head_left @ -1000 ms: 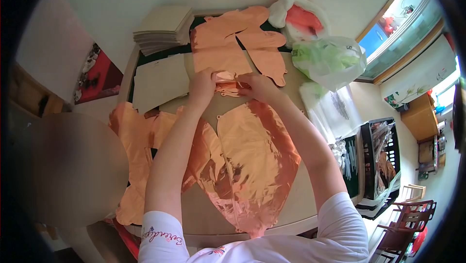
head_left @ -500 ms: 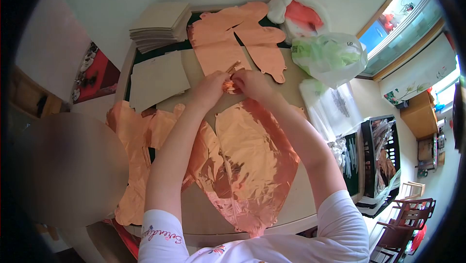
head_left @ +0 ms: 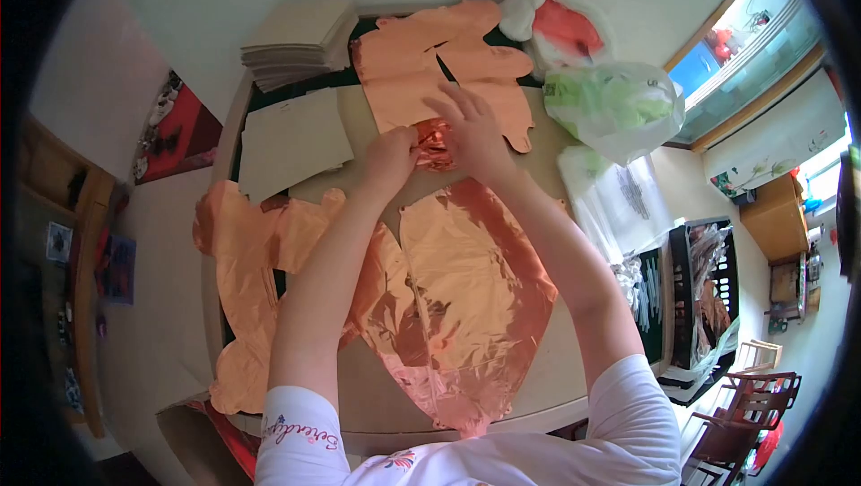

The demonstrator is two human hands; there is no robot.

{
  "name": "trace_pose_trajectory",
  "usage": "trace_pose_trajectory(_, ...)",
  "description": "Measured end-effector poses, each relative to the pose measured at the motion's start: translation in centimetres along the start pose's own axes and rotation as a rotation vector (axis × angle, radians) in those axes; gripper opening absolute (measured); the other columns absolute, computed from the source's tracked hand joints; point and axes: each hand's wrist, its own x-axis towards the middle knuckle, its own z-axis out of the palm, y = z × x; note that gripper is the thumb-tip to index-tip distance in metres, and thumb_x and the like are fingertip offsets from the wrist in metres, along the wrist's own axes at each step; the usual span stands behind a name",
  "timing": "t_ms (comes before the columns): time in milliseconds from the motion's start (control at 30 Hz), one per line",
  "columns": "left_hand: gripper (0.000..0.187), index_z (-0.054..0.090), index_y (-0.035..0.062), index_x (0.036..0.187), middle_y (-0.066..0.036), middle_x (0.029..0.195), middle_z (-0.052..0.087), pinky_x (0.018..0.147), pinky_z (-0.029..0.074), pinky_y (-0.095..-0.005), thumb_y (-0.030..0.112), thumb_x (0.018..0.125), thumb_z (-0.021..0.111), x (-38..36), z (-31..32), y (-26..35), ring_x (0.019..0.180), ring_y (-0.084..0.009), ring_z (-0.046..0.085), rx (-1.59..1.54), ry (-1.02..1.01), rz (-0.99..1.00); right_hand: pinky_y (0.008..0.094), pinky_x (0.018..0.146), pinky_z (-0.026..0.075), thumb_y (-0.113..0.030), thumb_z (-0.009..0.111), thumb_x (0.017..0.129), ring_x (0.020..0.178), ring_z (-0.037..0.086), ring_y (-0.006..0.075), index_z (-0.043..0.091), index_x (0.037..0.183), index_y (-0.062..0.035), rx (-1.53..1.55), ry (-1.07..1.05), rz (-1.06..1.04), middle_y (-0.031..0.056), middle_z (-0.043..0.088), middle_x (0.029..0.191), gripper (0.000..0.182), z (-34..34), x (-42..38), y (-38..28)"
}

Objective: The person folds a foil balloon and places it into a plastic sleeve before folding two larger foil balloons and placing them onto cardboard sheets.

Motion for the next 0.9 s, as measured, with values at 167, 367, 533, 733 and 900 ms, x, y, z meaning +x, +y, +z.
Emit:
trace_pose_trajectory(167,0.010,0.062,0.0018,0.087,-0.018,0.089,0.065,0.070,0.049,-0.0432,0.011,0.085,0.063,0.7,0.0,-0.2,0.083,-0.0368,0.063,-0.060,0.025,-0.047,0.0415,0.090,0.044,-0.012,0.061,0.082,0.093,0.060,0.0307,0.061,0.098,-0.0078,0.105,-0.382,0.129,0.0129,0.064,0.094,0.017,2.0,-0.1,2.4)
trace_pose_trajectory(367,0.016,0.063,0.0049,0.100,-0.018,0.099,0.066,0.079,0.049,-0.0447,0.012,0.085,0.061,0.9,-0.1,-0.4,0.092,-0.0367,0.062,-0.104,-0.016,-0.140,0.0420,0.080,0.047,-0.017,0.059,0.086,0.085,0.062,0.0330,0.061,0.090,-0.0070,0.201,-0.404,0.165,0.0125,0.066,0.085,0.011,0.7,1.0,0.9)
trace_pose_trajectory(533,0.026,0.060,0.0114,0.112,-0.014,0.130,0.050,0.098,0.040,-0.0449,0.017,0.086,0.060,-0.2,0.8,0.3,0.121,-0.0330,0.046,0.390,0.230,0.264,0.0448,0.071,0.048,-0.022,0.058,0.090,0.081,0.063,0.0354,0.060,0.095,-0.0052,0.060,-0.325,0.453,0.0168,0.065,0.086,0.018,2.6,1.8,1.7)
trace_pose_trajectory(733,0.035,0.056,0.0157,0.123,-0.010,0.132,0.050,0.104,0.033,-0.0523,0.029,0.091,0.054,0.1,3.2,-1.9,0.124,-0.0285,0.045,0.437,0.095,0.122,0.0414,0.068,0.050,-0.014,0.056,0.092,0.075,0.063,0.0320,0.061,0.101,-0.0042,0.204,0.096,0.509,0.0169,0.065,0.083,0.014,-0.7,6.2,0.9)
trace_pose_trajectory(900,0.040,0.051,0.0176,0.130,-0.008,0.130,0.053,0.105,0.031,-0.0547,0.032,0.093,0.051,1.4,2.9,-2.8,0.124,-0.0284,0.045,0.437,-0.023,0.011,0.0316,0.066,0.050,-0.011,0.055,0.094,0.076,0.064,0.0166,0.059,0.105,-0.0010,0.417,0.418,0.434,0.0122,0.066,0.087,0.015,-3.1,9.8,2.9)
